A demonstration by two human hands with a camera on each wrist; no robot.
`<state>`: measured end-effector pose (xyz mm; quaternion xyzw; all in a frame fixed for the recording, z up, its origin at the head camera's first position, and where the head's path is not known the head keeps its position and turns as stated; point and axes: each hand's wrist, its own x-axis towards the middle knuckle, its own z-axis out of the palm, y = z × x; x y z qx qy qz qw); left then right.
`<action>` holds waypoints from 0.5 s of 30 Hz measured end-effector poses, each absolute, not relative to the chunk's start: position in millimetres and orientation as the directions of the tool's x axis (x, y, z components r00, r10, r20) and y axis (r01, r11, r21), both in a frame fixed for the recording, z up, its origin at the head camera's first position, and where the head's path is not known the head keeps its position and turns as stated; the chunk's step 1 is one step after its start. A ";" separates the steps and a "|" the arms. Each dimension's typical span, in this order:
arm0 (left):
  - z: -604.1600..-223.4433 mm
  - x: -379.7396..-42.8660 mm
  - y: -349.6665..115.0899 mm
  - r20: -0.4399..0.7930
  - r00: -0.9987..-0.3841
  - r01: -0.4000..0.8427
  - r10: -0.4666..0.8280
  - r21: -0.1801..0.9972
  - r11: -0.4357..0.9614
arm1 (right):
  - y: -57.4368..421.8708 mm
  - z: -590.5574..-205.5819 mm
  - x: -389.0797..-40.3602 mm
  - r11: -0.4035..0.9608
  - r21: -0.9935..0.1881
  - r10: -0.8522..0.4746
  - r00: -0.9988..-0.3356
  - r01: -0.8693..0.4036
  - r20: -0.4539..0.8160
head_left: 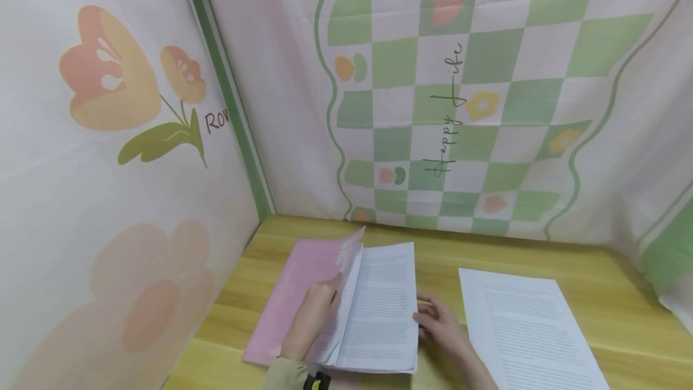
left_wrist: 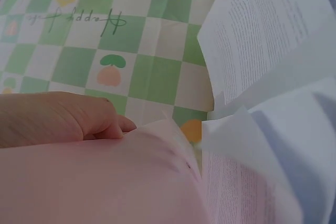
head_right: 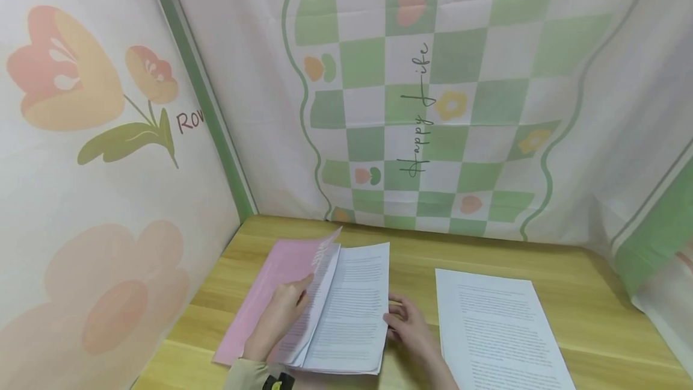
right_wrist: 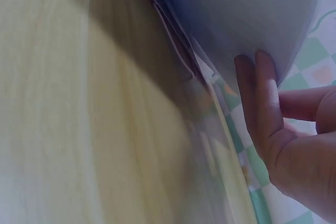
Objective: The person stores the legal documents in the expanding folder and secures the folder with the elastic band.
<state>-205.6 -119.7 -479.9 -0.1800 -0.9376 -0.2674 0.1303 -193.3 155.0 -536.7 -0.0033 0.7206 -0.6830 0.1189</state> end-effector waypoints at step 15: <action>-480.6 -205.0 -120.4 0.360 -0.884 0.442 0.299 0.431 0.787 | 143.3 -532.6 -189.8 0.140 -0.983 -0.233 -0.961 0.116 -0.146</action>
